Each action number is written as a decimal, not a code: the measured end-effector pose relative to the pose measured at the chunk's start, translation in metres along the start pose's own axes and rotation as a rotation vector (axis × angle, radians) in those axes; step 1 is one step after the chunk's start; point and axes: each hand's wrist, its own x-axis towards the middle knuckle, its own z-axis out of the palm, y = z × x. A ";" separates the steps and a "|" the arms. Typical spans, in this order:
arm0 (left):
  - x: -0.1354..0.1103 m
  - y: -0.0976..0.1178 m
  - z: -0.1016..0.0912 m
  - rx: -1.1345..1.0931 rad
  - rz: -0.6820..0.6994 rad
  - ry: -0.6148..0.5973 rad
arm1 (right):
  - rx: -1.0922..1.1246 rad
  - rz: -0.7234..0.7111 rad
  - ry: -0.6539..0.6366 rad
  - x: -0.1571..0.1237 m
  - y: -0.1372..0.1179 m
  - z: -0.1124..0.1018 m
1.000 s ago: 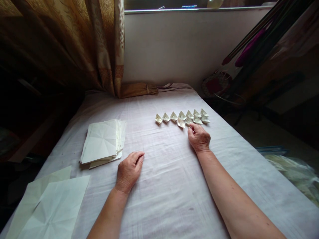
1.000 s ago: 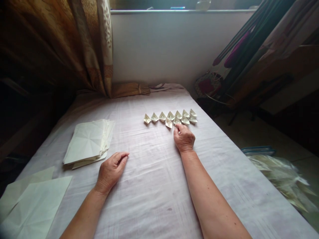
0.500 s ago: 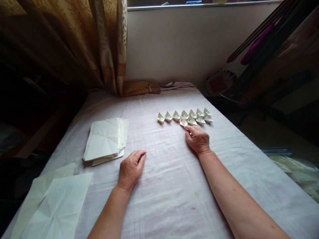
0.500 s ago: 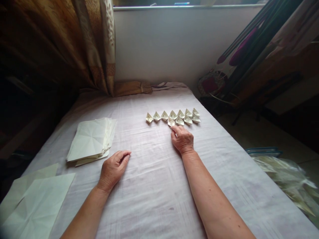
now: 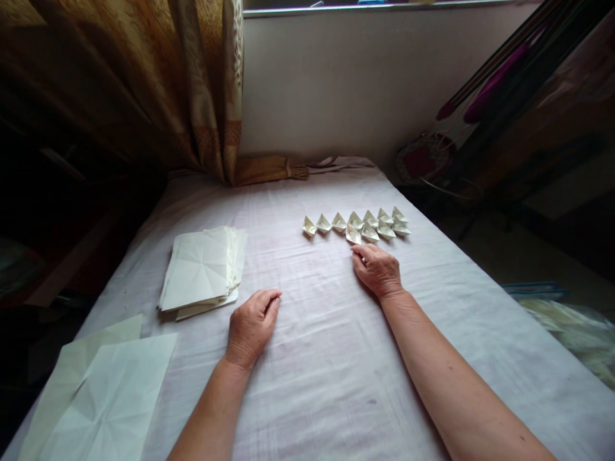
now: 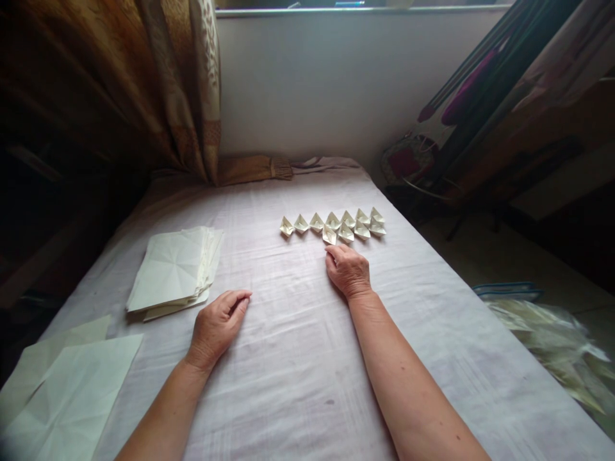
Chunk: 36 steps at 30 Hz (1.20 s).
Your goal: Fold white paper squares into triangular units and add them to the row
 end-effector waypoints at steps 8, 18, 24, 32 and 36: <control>0.000 0.000 0.000 0.000 -0.015 -0.005 | 0.024 0.088 0.039 0.001 0.001 0.001; 0.001 0.000 -0.001 -0.008 -0.012 0.005 | -0.039 0.123 -0.030 0.009 -0.001 0.002; 0.000 0.000 0.000 -0.011 -0.013 0.001 | 0.047 0.004 -0.010 0.010 -0.041 -0.006; -0.001 -0.001 0.002 -0.032 -0.020 -0.003 | 0.019 -0.032 -0.166 0.045 -0.116 0.023; -0.001 -0.003 0.002 -0.035 -0.021 -0.012 | -0.010 -0.003 -0.197 0.052 -0.121 0.038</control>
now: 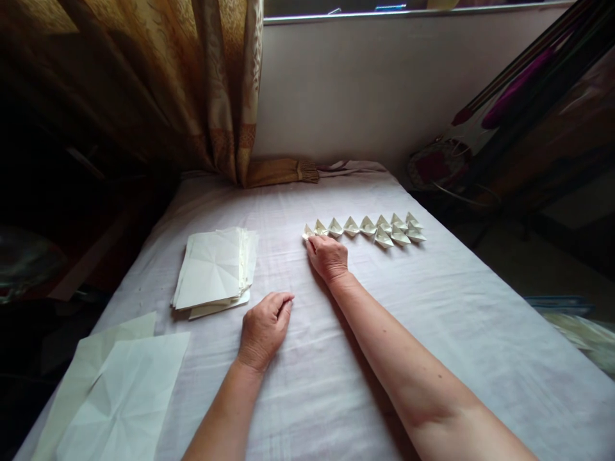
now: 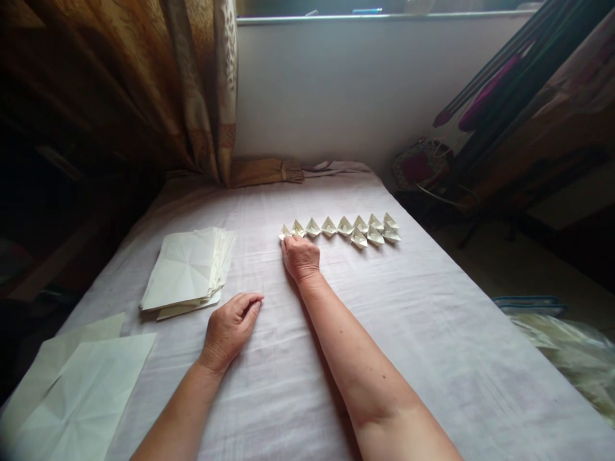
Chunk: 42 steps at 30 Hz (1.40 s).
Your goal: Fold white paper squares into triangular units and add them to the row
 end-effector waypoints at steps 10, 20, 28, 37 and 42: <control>0.000 0.002 -0.001 0.014 0.000 0.003 | -0.044 0.023 -0.042 0.006 -0.002 0.003; 0.000 0.001 0.000 0.018 0.020 0.024 | -0.046 0.010 -0.077 0.008 -0.005 0.005; 0.000 0.002 0.000 0.021 0.027 0.033 | -0.022 0.038 -0.070 0.008 -0.006 0.003; 0.000 0.002 0.000 0.026 0.025 0.036 | 0.004 0.142 0.016 0.006 0.010 0.003; 0.000 0.002 0.000 0.018 0.026 0.038 | 0.022 0.138 0.042 0.006 0.012 0.000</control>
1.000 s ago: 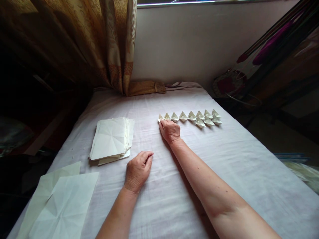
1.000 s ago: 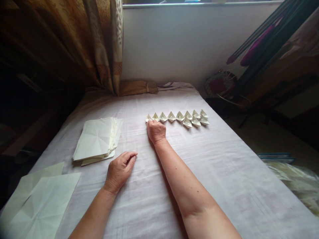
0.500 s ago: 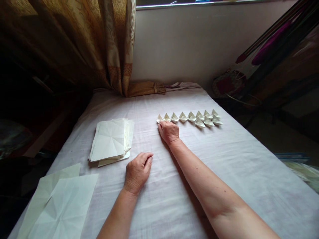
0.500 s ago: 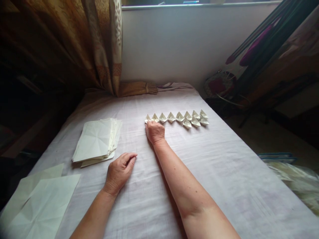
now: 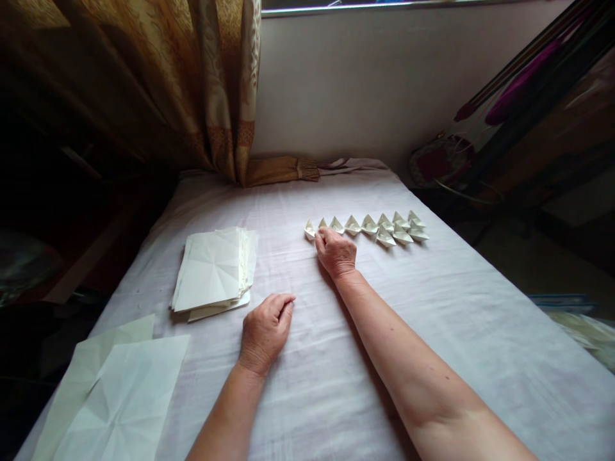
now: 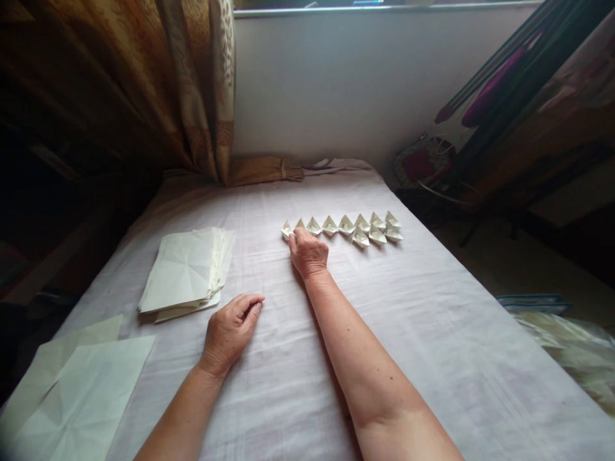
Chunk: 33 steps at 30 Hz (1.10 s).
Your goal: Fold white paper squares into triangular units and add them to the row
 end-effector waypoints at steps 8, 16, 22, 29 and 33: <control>-0.001 0.000 0.000 -0.014 -0.015 -0.014 | 0.023 -0.076 -0.026 -0.011 -0.004 0.001; -0.001 0.000 0.001 -0.027 -0.023 -0.021 | -0.033 -0.091 -0.080 -0.005 -0.009 0.002; -0.002 0.000 0.001 -0.027 -0.030 -0.017 | -0.056 -0.030 -0.078 -0.003 -0.011 0.001; -0.001 0.000 0.000 -0.019 -0.033 -0.022 | -0.081 -0.007 -0.087 -0.002 -0.011 0.002; -0.002 0.000 0.000 -0.015 -0.035 -0.022 | -0.087 0.001 -0.080 -0.002 -0.011 0.002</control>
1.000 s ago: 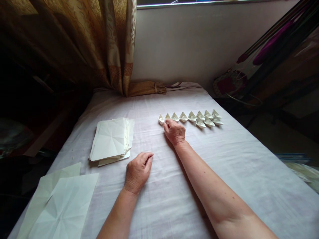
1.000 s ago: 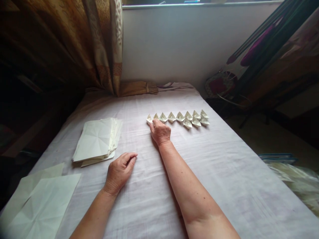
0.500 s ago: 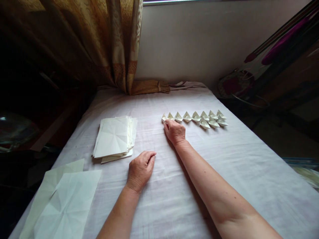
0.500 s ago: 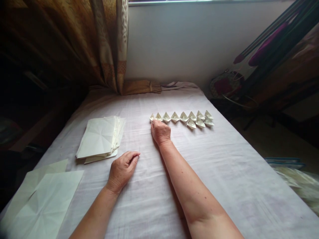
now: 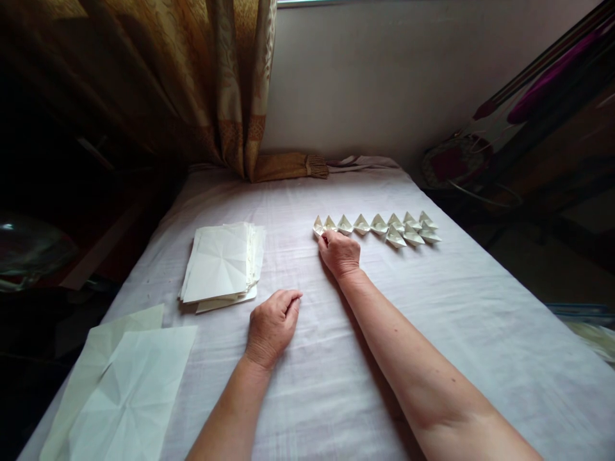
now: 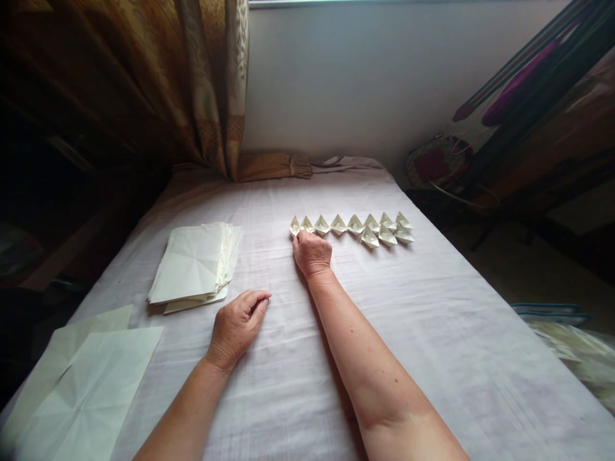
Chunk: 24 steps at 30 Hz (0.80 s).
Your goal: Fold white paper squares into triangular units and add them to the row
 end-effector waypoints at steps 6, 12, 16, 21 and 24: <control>-0.001 0.000 0.000 0.004 0.002 -0.004 | 0.015 -0.002 0.014 0.003 -0.005 -0.001; 0.000 0.001 -0.001 0.001 0.011 0.001 | 0.060 0.010 0.062 0.000 -0.003 -0.002; 0.001 0.002 -0.002 0.004 0.008 0.003 | 0.088 0.029 0.108 -0.006 0.012 -0.002; 0.001 0.002 -0.001 -0.002 0.007 0.009 | 0.129 0.029 0.129 -0.006 0.024 0.000; 0.001 0.001 -0.001 -0.004 0.005 0.009 | 0.120 0.024 0.117 -0.002 0.025 0.002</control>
